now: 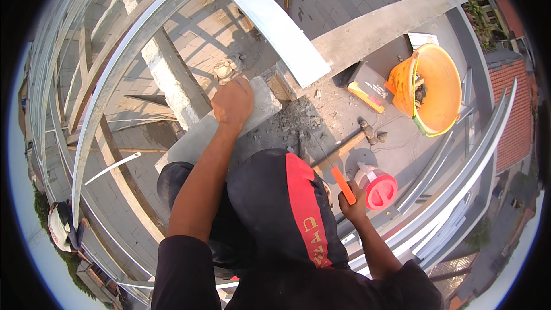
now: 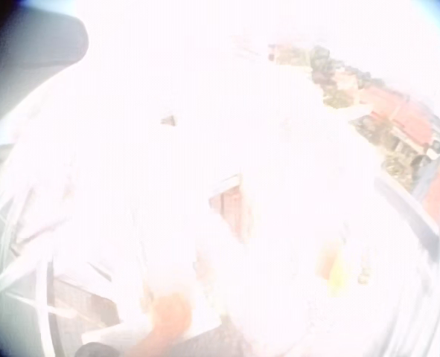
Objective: The person sits on a rooftop and uses a hammer to break away concrete debris from a metal frame joint. They then position a long metal beam into the frame, use a hand saw to cut the beam, and fit the cut piece into the structure.
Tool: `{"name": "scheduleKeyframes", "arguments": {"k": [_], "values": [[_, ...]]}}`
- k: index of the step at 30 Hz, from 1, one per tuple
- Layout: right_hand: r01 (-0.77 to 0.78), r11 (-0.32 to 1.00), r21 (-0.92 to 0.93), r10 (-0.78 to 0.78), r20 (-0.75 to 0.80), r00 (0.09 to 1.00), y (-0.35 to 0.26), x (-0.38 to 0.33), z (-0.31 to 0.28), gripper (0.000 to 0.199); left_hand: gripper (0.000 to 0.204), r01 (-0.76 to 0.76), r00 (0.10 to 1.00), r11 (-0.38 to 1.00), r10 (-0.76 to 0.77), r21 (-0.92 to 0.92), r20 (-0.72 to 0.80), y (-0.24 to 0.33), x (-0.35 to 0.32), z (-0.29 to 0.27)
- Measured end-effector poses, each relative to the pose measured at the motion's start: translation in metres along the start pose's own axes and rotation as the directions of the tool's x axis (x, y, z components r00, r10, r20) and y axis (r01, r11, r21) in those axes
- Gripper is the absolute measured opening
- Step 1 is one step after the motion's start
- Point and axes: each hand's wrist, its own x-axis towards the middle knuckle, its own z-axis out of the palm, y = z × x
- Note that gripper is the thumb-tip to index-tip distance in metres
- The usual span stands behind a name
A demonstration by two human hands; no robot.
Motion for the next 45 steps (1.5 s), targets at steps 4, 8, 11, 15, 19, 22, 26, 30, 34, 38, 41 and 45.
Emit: {"name": "scheduleKeyframes", "arguments": {"k": [4,8,11,15,19,22,26,30,34,38,41,45], "values": [[0.244,0.954,-0.173,-0.265,-0.109,0.958,-0.027,0.086,0.037,0.018,0.056,-0.059,0.998,0.997,0.058,-0.057,-0.019,0.001,0.004,0.013],[0.319,0.943,-0.09,-0.329,-0.14,0.934,-0.061,0.113,0.04,0.014,0.056,-0.073,0.995,0.996,0.069,-0.052,-0.075,-0.006,0.002,0.006],[0.175,0.982,-0.066,-0.179,-0.046,0.983,0.001,0.028,0.001,0.021,0.054,-0.072,0.985,0.997,0.066,-0.03,-0.159,-0.007,0.002,0.013],[0.183,0.983,-0.012,-0.183,-0.06,0.981,0.0,0.033,0.013,0.021,0.053,-0.068,0.987,0.997,0.061,-0.038,-0.149,0.0,-0.004,0.007],[0.273,0.962,0.009,-0.265,-0.205,0.942,-0.074,0.122,0.048,0.017,0.051,-0.073,0.991,0.995,0.065,-0.065,-0.119,0.004,-0.002,0.016],[0.161,0.986,-0.045,-0.163,-0.062,0.985,-0.03,0.076,0.026,0.014,0.055,-0.092,0.993,0.995,0.088,-0.047,-0.078,-0.005,-0.001,0.014],[0.195,0.98,0.037,-0.192,-0.064,0.979,0.016,-0.006,0.016,0.005,0.056,0.06,0.998,0.998,-0.06,0.023,0.003,-0.017,-0.001,-0.001],[0.18,0.982,0.056,-0.171,-0.144,0.975,-0.066,0.113,0.052,0.017,0.058,0.023,0.999,1.0,-0.023,0.0,0.038,0.0,-0.004,0.01],[0.324,0.946,0.0,-0.323,-0.082,0.943,-0.063,0.106,0.018,0.014,0.059,-0.004,1.0,1.0,0.005,-0.019,0.025,-0.001,0.006,0.007],[0.257,0.962,0.092,-0.258,0.005,0.966,-0.061,0.05,-0.016,0.012,0.06,0.02,0.999,1.0,-0.019,-0.009,0.049,0.005,0.001,0.004],[0.163,0.972,0.171,-0.184,0.116,0.976,-0.054,0.045,-0.005,0.011,0.06,0.029,0.999,1.0,-0.029,-0.003,0.022,0.004,0.003,0.005],[0.088,0.988,0.128,-0.115,0.225,0.968,-0.047,0.022,-0.021,0.007,0.059,-0.017,1.0,1.0,0.017,0.01,-0.006,0.002,0.004,0.011]]}}
